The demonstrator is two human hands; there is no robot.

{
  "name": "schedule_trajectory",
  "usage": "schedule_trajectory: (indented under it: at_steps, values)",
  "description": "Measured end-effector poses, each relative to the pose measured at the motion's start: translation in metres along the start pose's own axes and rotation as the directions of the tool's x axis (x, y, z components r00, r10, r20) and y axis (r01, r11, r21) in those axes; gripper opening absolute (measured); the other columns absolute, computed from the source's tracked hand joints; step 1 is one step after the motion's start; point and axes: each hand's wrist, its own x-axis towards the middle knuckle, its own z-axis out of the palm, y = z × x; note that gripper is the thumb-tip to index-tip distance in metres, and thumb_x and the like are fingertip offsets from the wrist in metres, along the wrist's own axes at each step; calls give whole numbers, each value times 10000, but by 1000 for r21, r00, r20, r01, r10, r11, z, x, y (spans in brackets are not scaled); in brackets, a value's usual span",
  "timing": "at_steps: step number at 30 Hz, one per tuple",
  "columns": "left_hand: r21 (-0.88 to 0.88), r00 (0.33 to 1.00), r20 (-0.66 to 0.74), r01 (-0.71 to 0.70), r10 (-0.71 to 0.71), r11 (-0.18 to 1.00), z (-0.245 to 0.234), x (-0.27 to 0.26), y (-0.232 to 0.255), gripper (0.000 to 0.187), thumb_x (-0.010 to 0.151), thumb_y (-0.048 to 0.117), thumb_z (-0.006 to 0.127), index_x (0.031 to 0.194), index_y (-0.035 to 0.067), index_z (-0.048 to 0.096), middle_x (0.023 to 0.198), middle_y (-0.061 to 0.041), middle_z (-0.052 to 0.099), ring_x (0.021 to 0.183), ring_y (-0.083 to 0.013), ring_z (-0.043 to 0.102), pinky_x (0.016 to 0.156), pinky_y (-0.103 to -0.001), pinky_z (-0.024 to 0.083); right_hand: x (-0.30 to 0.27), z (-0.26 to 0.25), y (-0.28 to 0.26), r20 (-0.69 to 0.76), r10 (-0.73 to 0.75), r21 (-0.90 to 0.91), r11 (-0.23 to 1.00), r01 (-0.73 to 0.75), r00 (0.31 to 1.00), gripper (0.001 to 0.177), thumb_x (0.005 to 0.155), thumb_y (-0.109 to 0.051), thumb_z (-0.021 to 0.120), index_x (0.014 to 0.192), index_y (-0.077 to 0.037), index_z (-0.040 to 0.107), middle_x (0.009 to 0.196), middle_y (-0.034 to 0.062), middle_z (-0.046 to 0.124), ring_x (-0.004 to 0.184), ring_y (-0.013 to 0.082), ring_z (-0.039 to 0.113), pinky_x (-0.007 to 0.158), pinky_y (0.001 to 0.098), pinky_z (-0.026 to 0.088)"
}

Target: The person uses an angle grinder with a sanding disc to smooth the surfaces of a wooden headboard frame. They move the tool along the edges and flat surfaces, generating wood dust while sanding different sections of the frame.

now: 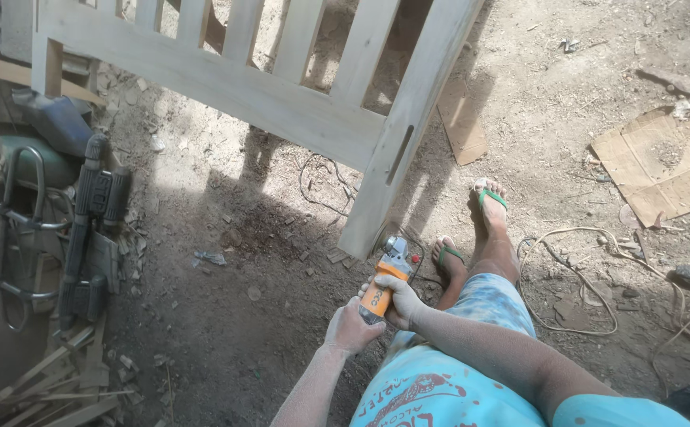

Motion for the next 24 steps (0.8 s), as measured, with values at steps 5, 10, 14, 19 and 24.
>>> schedule_trajectory:
  at_steps: [5,10,14,19,24]
  values:
    - [17,999,-1,-49,49,999,-7,15,4,571,725,372,820,1105,17,586,966,-197,736,916,-332,743,799,-428,596,-6,1,7,48,-113,17,994,112,992,342,837,-181,700,1108,-22,563,1001,149,663,975,311,689,970,512,557]
    - [-23,998,-11,-55,55,998,-6,3,-5,522,719,357,819,1046,17,598,950,-185,744,901,-321,758,798,-415,602,-6,8,-1,46,-45,-11,999,46,998,320,838,-158,694,1103,-27,571,994,152,667,984,316,693,984,499,554]
    - [-46,1000,2,-11,12,999,5,-13,-18,502,720,365,817,1028,30,605,940,-165,751,899,-300,767,793,-408,604,-5,11,-4,29,39,-64,997,-37,999,310,852,-168,691,1098,-25,570,999,149,671,997,305,698,1001,500,545]
    - [-30,999,10,42,-42,999,9,-4,-17,533,712,387,827,1035,28,601,927,-154,744,877,-296,767,783,-412,608,-6,19,-17,17,19,-30,999,-19,1000,304,860,-168,681,1102,-25,566,996,153,666,990,312,695,994,500,550]
    - [40,999,3,-33,32,999,-7,22,9,536,709,397,826,1053,48,609,952,-151,751,903,-295,759,804,-409,601,-1,25,-38,-38,-44,-9,999,44,998,316,853,-163,676,1108,-27,547,994,159,666,989,316,697,979,512,565]
